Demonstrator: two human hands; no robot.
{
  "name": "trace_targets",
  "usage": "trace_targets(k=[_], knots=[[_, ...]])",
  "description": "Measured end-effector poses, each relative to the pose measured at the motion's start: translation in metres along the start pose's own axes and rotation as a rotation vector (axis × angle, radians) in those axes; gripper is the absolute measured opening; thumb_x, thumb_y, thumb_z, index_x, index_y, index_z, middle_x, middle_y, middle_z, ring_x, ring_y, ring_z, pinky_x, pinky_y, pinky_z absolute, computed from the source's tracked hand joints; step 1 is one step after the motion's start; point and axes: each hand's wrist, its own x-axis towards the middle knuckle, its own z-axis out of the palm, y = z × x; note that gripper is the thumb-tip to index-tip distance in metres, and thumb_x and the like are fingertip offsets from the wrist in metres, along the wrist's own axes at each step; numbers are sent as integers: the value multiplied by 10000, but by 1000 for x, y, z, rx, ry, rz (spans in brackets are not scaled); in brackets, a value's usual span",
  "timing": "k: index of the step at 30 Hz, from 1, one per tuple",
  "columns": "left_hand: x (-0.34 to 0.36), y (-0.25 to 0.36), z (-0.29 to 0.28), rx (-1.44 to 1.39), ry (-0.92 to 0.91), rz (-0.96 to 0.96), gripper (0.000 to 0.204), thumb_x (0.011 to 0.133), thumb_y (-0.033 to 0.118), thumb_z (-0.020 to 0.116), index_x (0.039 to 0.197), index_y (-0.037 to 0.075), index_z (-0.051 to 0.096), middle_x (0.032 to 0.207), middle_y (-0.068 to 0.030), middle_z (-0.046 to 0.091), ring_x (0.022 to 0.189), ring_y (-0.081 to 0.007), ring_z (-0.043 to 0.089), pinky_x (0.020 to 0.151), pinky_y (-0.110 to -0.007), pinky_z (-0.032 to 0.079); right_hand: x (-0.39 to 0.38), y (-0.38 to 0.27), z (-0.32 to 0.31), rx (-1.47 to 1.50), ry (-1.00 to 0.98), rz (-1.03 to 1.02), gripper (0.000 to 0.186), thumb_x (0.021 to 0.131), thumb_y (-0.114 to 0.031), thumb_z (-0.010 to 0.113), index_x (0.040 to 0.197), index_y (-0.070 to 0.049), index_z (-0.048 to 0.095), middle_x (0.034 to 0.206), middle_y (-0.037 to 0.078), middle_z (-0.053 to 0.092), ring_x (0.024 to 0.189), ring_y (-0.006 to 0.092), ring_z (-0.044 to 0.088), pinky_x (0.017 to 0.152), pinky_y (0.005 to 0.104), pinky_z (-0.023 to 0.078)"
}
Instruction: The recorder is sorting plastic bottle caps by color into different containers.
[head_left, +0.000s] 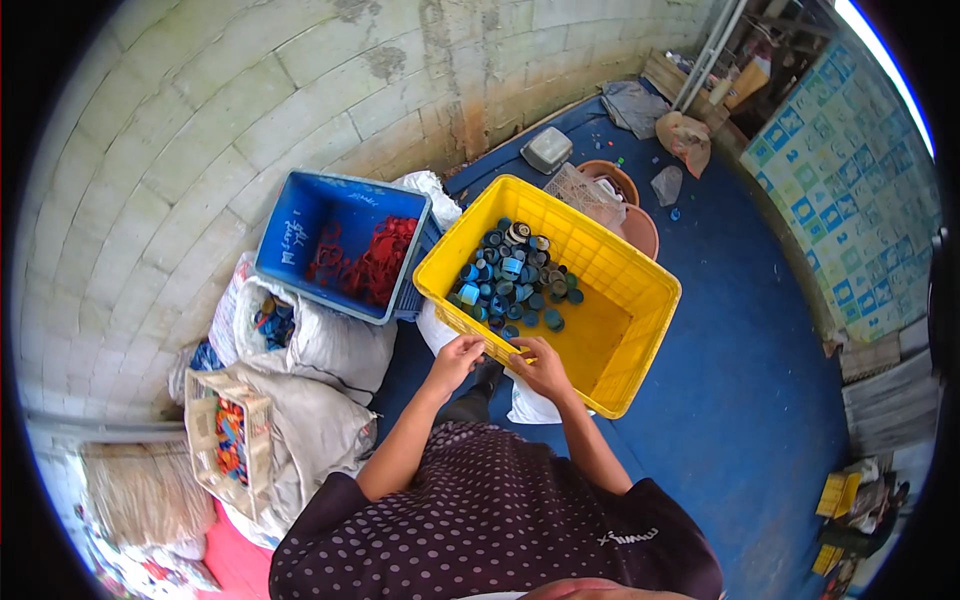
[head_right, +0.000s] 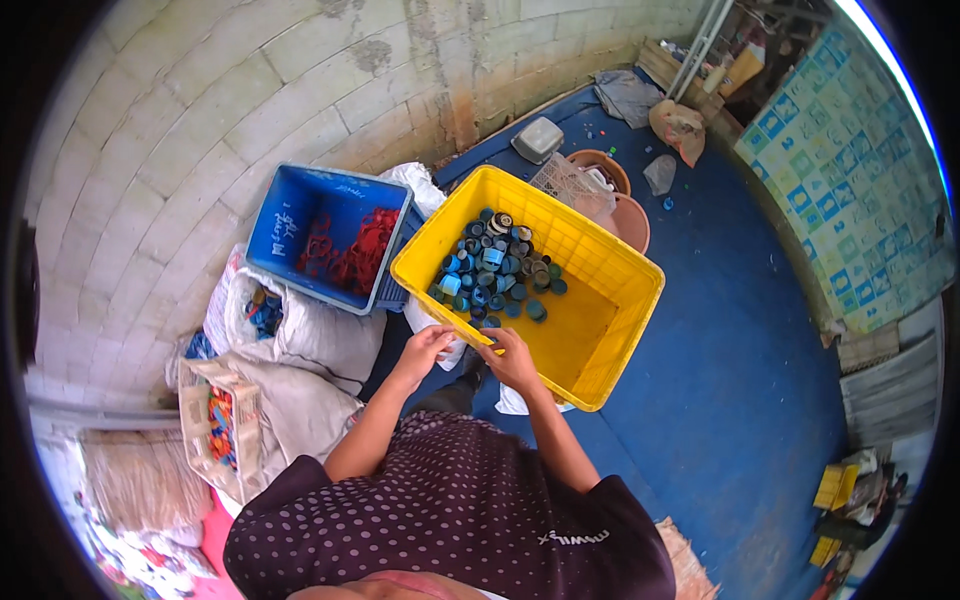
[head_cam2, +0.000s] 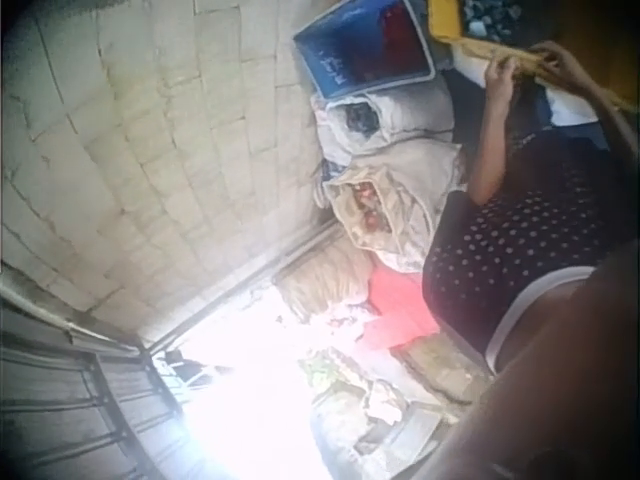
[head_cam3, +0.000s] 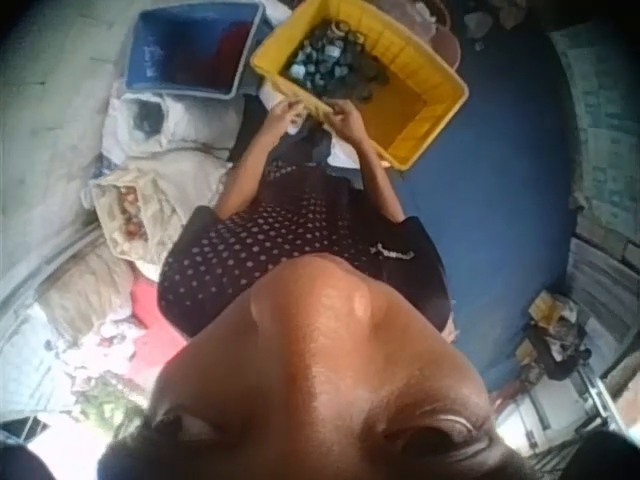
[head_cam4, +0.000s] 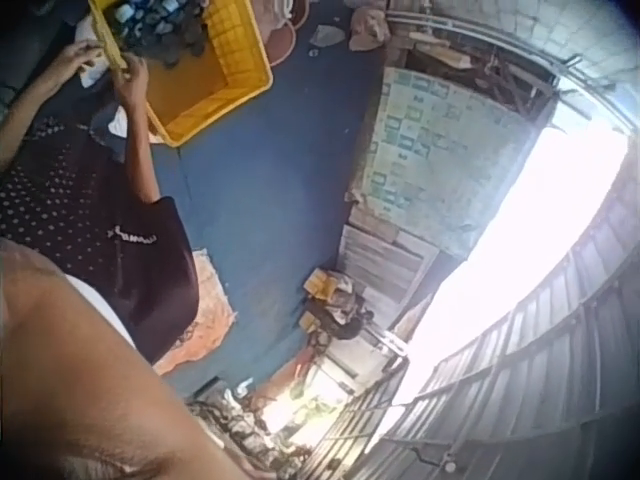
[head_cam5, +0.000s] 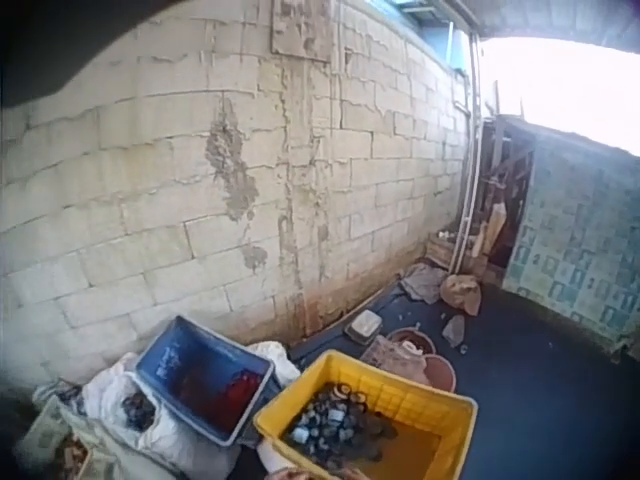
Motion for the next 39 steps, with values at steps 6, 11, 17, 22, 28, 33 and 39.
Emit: trace_targets(k=[6, 11, 17, 22, 28, 33, 39], knots=[[-104, -53, -15, -77, 208, -73, 260, 956, 254, 591, 1154, 88, 621, 998, 17, 657, 835, -64, 591, 697, -221, 439, -69, 0, 43, 78, -51, -13, 301, 869, -181, 682, 1123, -25, 652, 1072, 121, 639, 791, 195, 650, 736, 320, 533], [-152, -72, -21, -127, 334, -37, 258, 965, 275, 577, 1142, 91, 620, 1012, 16, 660, 845, -66, 593, 702, -229, 441, -106, -13, 87, 61, -178, -54, 269, 857, -147, 692, 1100, -36, 662, 1027, 123, 636, 813, 206, 657, 738, 303, 536], [-211, -103, -49, -284, 534, 98, 181, 947, 209, 616, 1015, 46, 656, 856, 9, 651, 770, -62, 587, 642, -204, 426, -119, -50, 149, -10, -391, -357, 250, 866, -121, 686, 1100, -40, 657, 1032, 125, 647, 847, 231, 665, 743, 316, 537], [-285, -140, -90, -397, 720, 136, 179, 946, 216, 628, 1001, 47, 656, 791, 30, 620, 732, -49, 576, 619, -202, 410, -131, -81, 219, -30, -563, -393, 243, 844, -114, 697, 1077, -52, 665, 1033, 122, 644, 831, 233, 670, 726, 312, 544], [-398, -193, -155, -547, 936, 132, 195, 939, 241, 637, 1028, 69, 638, 837, 52, 611, 768, -50, 574, 632, -201, 408, -162, -113, 322, -98, -747, -466, 232, 860, -117, 686, 1080, -50, 665, 1029, 112, 644, 809, 206, 665, 724, 303, 542], [-495, -246, -211, -605, 1088, 137, 219, 939, 281, 623, 1040, 87, 624, 909, 47, 626, 784, -54, 564, 665, -212, 423, -205, -140, 408, -176, -835, -430, 231, 858, -137, 685, 1071, -50, 676, 1027, 105, 650, 784, 187, 653, 734, 294, 534], [-584, -307, -259, -662, 1255, 92, 253, 952, 307, 597, 1073, 86, 612, 1018, 5, 649, 835, -98, 591, 727, -256, 449, -238, -169, 504, -120, -901, -533, 231, 867, -116, 677, 1083, -34, 665, 1011, 76, 645, 735, 150, 623, 702, 271, 514]])
